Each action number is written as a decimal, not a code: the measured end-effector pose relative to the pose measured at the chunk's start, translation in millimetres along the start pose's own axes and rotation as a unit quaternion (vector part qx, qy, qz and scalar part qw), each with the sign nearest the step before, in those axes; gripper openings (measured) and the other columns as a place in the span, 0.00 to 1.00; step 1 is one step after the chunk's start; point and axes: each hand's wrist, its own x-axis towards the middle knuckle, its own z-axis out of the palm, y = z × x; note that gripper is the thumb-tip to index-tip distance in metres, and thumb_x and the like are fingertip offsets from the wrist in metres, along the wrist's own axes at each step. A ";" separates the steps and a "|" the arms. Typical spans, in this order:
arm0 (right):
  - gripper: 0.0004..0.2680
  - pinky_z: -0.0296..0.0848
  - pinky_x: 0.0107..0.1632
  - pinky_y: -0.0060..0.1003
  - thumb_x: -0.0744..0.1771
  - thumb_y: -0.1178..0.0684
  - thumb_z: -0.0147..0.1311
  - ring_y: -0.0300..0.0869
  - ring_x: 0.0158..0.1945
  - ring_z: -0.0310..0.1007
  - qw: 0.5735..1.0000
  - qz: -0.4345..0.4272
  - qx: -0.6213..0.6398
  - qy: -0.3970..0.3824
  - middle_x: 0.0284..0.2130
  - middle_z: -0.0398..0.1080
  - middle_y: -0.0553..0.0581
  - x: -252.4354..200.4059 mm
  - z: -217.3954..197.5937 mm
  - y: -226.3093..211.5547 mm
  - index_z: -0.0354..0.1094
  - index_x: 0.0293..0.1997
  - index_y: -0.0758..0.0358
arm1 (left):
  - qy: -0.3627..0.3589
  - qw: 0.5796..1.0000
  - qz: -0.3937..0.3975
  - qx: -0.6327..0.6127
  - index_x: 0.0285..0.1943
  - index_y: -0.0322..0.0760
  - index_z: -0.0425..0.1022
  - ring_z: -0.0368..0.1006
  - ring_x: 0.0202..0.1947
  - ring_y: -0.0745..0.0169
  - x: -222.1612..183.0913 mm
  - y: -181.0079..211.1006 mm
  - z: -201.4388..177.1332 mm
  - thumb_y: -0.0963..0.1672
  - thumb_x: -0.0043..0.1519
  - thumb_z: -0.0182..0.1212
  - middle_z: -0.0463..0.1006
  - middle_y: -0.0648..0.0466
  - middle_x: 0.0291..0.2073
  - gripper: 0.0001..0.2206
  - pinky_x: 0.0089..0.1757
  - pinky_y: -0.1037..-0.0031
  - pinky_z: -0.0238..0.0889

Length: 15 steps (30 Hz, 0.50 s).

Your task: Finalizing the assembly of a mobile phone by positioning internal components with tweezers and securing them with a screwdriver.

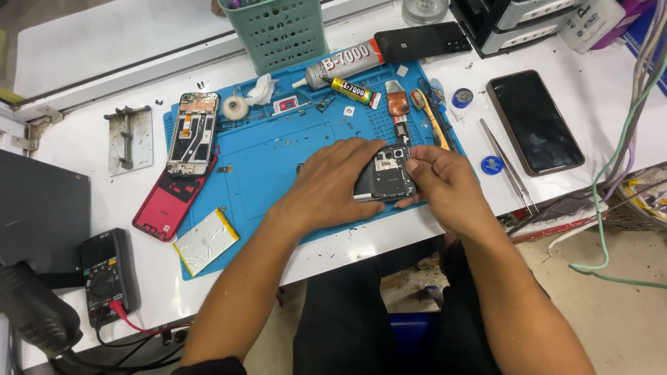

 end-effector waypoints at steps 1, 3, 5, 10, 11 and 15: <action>0.11 0.85 0.33 0.43 0.70 0.62 0.45 0.50 0.31 0.81 1.000 0.003 -0.001 0.000 0.31 0.75 0.71 -1.4 -1.8 1.2 0.65 0.52 0.86 | -0.001 1.000 -0.001 -0.002 0.69 0.33 0.68 0.71 0.59 0.43 -1.9 -1.4 3.0 0.49 0.46 0.78 0.77 0.41 0.56 0.40 0.60 0.56 0.58; 0.10 0.84 0.32 0.41 0.69 0.61 0.49 0.51 0.31 0.82 0.994 -0.012 -0.105 -0.006 0.31 0.76 0.74 -1.2 -5.2 2.2 0.69 0.51 0.84 | 0.000 1.000 -0.007 0.003 0.70 0.32 0.68 0.71 0.58 0.43 -3.4 -5.3 7.1 0.48 0.45 0.75 0.77 0.42 0.55 0.40 0.60 0.57 0.59; 0.08 0.81 0.31 0.45 0.69 0.59 0.54 0.55 0.32 0.81 0.961 -0.054 -0.272 0.024 0.31 0.77 0.71 -10.9 -17.6 -15.6 0.74 0.48 0.76 | -0.007 1.000 -0.021 0.004 0.69 0.31 0.68 0.72 0.57 0.44 -6.3 -4.4 4.2 0.47 0.45 0.75 0.77 0.41 0.54 0.39 0.58 0.57 0.61; 0.09 0.68 0.43 0.59 0.68 0.41 0.54 0.56 0.47 0.74 0.817 0.078 -0.569 0.056 0.41 0.78 0.50 -26.7 -35.9 -35.9 0.78 0.43 0.48 | -0.031 0.997 -0.016 0.072 0.70 0.38 0.62 0.69 0.54 0.46 -6.3 -30.8 24.1 0.53 0.49 0.77 0.73 0.46 0.57 0.41 0.45 0.56 0.66; 0.11 0.69 0.46 0.58 0.67 0.37 0.53 0.56 0.49 0.76 0.784 0.131 -0.607 0.033 0.40 0.79 0.49 -26.8 -35.9 -34.4 0.77 0.46 0.45 | -0.021 0.996 -0.013 0.080 0.70 0.38 0.62 0.68 0.54 0.45 -6.8 -30.9 25.9 0.53 0.48 0.77 0.73 0.46 0.58 0.41 0.46 0.56 0.66; 0.14 0.69 0.43 0.55 0.64 0.32 0.54 0.55 0.49 0.77 0.733 0.183 -0.655 -0.003 0.39 0.80 0.50 -26.0 -34.8 -27.2 0.76 0.46 0.41 | -0.013 0.997 -0.011 0.071 0.70 0.36 0.62 0.65 0.57 0.45 -6.5 -31.5 24.8 0.52 0.48 0.77 0.69 0.46 0.60 0.41 0.49 0.56 0.64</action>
